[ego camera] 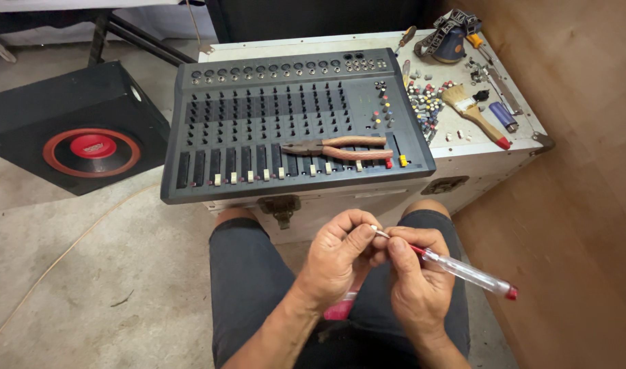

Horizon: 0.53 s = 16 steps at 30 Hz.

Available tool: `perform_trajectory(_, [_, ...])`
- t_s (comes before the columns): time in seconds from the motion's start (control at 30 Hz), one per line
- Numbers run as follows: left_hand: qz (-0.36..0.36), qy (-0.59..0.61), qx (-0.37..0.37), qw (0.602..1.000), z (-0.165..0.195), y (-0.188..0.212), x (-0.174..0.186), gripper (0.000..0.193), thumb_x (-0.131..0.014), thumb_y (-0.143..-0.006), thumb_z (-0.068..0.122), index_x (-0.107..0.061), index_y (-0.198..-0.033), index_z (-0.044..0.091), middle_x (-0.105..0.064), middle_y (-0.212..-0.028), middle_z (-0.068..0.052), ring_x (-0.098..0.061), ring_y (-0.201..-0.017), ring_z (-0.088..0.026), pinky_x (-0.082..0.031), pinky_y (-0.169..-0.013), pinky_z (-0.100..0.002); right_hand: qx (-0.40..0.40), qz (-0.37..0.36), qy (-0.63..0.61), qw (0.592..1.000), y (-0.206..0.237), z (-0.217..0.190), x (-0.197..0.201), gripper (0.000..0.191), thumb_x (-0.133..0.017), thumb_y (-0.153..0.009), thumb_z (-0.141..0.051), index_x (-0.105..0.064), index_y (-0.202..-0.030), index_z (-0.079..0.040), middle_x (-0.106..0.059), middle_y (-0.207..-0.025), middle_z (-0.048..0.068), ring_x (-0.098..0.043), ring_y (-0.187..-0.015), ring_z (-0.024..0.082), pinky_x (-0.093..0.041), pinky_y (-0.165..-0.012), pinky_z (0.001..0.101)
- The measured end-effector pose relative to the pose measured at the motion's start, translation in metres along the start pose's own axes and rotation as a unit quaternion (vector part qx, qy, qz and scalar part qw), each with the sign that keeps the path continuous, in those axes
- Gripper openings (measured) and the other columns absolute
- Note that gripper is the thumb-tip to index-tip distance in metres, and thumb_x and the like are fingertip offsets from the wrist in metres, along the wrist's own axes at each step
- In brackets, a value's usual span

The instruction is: The person sits on the floor repairing an audio mixing console, using a small screwdriver to work on the fader caps and controls, occasionally using pliers on the mixer and handling small knobs and parts from the case beside them.

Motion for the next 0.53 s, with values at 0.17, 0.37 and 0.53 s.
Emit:
perform_trajectory(0.17, [0.052, -0.015, -0.004, 0.999, -0.008, 0.001, 0.002, 0.011, -0.058, -0.107, 0.01, -0.062, -0.112, 0.001, -0.068, -0.096, -0.007, -0.063, -0.085, -0.013, -0.052, -0.079, -0.027, 0.068, -0.009, 0.021, 0.997, 0.001, -0.008, -0.007, 0.007, -0.06, -0.105, 0.002, -0.056, -0.111, 0.002, -0.069, -0.109, 0.018, -0.066, -0.087, 0.018, -0.056, -0.081, 0.0301])
perform_trajectory(0.37, [0.026, -0.08, -0.025, 0.996, -0.007, 0.003, 0.001, 0.01, -0.058, -0.109, 0.011, -0.061, -0.112, 0.001, -0.062, -0.093, -0.003, -0.06, -0.085, -0.011, -0.053, -0.082, -0.029, 0.139, -0.018, 0.231, 0.963, 0.004, -0.028, -0.015, 0.008, -0.061, -0.101, 0.001, -0.056, -0.107, 0.002, -0.07, -0.102, 0.018, -0.069, -0.082, 0.018, -0.06, -0.076, 0.0303])
perform_trajectory(0.53, [0.065, 0.034, -0.055, 0.996, 0.012, -0.004, 0.026, 0.01, -0.058, -0.109, 0.01, -0.062, -0.113, 0.002, -0.061, -0.094, -0.007, -0.06, -0.084, -0.016, -0.054, -0.078, -0.033, 0.107, 0.022, 0.051, 0.993, 0.0, -0.031, 0.0, 0.002, -0.057, -0.11, 0.001, -0.055, -0.111, 0.002, -0.066, -0.104, 0.022, -0.067, -0.083, 0.019, -0.06, -0.079, 0.0369])
Point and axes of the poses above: each hand's wrist, its own y-axis away from the middle knuckle, its own x-axis out of the back of the hand, z = x × y, the point moved 6 cm from there along -y, towards the middle knuckle
